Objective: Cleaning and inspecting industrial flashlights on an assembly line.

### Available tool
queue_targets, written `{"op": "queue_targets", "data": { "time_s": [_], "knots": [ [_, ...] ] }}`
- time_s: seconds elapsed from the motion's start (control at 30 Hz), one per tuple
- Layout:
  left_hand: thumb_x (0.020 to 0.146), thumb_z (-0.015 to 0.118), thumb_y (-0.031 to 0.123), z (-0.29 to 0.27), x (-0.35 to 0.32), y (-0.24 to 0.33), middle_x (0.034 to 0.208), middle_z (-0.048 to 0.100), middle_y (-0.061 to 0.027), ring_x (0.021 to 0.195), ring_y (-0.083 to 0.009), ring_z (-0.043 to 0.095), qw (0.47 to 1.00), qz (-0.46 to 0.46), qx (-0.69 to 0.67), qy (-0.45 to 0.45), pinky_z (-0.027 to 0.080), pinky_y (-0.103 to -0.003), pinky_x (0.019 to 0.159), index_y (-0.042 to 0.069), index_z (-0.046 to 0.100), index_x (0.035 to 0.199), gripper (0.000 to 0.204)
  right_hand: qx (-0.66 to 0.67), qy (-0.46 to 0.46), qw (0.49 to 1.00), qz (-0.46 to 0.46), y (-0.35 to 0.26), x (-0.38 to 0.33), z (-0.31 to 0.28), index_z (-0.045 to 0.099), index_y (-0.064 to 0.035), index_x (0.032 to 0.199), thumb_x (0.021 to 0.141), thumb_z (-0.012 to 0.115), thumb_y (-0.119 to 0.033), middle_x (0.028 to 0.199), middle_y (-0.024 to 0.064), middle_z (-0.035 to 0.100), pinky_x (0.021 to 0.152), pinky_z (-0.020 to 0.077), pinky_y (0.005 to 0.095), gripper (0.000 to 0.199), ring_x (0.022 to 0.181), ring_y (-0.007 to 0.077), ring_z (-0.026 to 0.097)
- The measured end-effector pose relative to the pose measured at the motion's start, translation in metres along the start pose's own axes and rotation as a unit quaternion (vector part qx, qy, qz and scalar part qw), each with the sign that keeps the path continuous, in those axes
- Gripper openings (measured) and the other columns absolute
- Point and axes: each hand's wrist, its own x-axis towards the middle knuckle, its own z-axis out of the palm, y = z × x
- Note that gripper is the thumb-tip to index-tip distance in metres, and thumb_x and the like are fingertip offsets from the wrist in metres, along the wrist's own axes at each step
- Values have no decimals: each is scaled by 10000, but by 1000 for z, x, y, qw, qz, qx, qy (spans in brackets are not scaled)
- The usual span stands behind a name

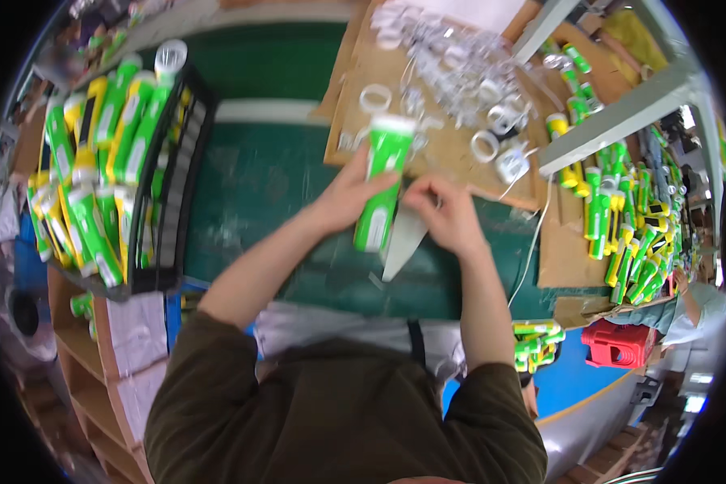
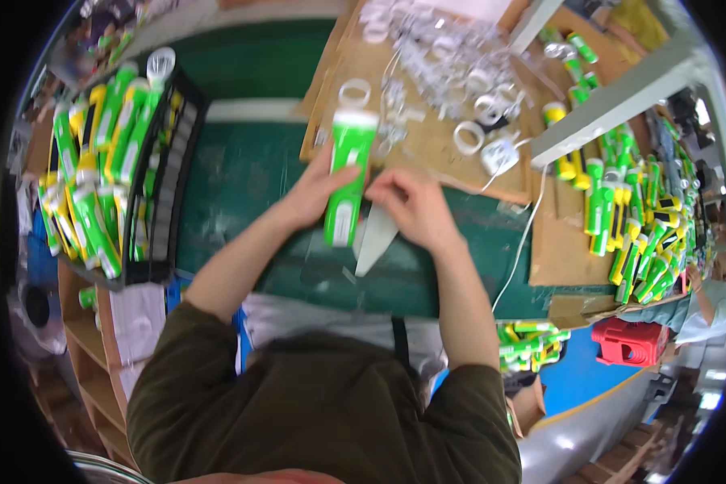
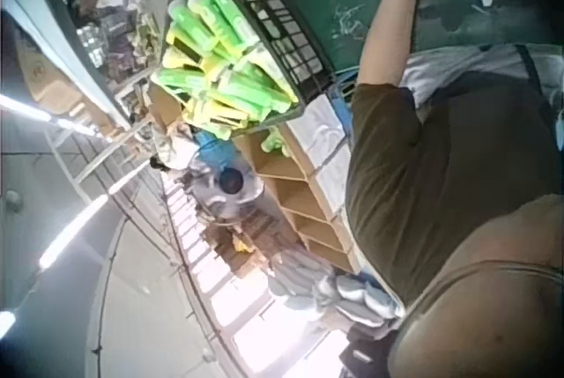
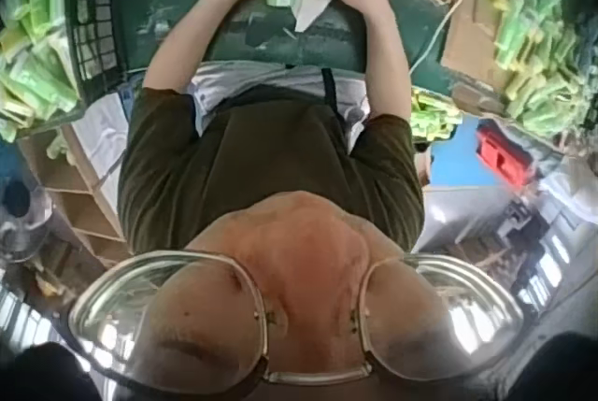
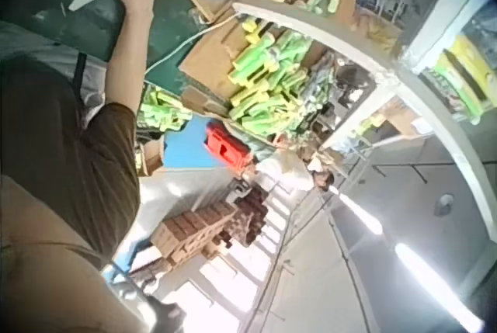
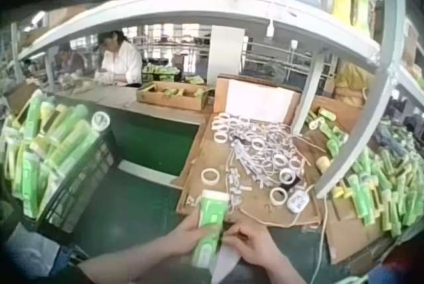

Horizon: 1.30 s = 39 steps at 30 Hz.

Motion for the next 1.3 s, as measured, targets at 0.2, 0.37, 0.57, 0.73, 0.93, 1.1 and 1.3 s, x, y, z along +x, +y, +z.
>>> {"op": "queue_targets", "data": {
  "time_s": [0.2, 0.37, 0.57, 0.73, 0.93, 1.1, 1.3],
  "knots": [
    [909, 600, 329, 1, 6, 16, 946, 554, -74, 803, -121, 565, 990, -122, -67, 7, 496, -282, 598, 44, 412, 1183, 437, -59, 66, 994, -61, -7, 1, 14, 643, -37, 770, 780, 718, -90, 640, 49, 585, 492, 405, 278, 92, 521, 150, 534],
    [921, 558, 404, -2, 4, 2, 919, 555, -69, 794, -108, 548, 996, 31, 84, 21, 483, -275, 666, 39, 430, 1126, 438, -250, 74, 938, -227, -14, 0, 18, 637, -53, 749, 731, 763, -107, 606, 30, 529, 497, 371, 295, 139, 509, 150, 483],
    [962, 425, 498, -6, 6, -5, 859, 573, -74, 749, -140, 583, 990, 101, 86, 49, 500, -302, 570, 89, 437, 1197, 472, -157, -57, 966, -199, -17, -4, 28, 585, -91, 715, 728, 738, -158, 629, 22, 539, 576, 405, 347, 168, 595, 221, 538],
    [929, 336, 627, -5, 5, 22, 807, 576, -84, 671, -165, 566, 979, -91, -152, 104, 506, -358, 507, 93, 527, 1073, 585, -135, -77, 944, -290, -16, -9, 37, 613, -91, 778, 579, 728, -103, 664, 22, 473, 592, 344, 345, 231, 606, 210, 469],
    [944, 311, 605, -3, 7, 24, 783, 577, -82, 636, -185, 564, 952, -148, -208, 170, 511, -395, 486, 75, 545, 971, 580, -109, -80, 942, -308, -11, -5, 27, 614, -82, 874, 597, 805, -138, 791, 25, 580, 607, 393, 326, 342, 695, 180, 520],
    [971, 392, 483, 13, -1, -4, 814, 575, -69, 723, -160, 579, 967, -86, -189, 146, 476, -259, 634, 71, 515, 1066, 440, 2, 239, 971, -28, -19, -1, 49, 506, -51, 839, 647, 866, -243, 722, 59, 511, 583, 407, 320, 451, 650, 162, 496],
    [958, 496, 363, 16, -12, 18, 762, 547, -70, 625, -162, 571, 984, -94, -144, 53, 503, -348, 445, 107, 437, 1153, 327, -260, 273, 926, 27, 24, 14, -3, 479, -3, 806, 728, 796, -214, 683, 78, 466, 556, 394, 338, 388, 600, 202, 456]
  ]
}}
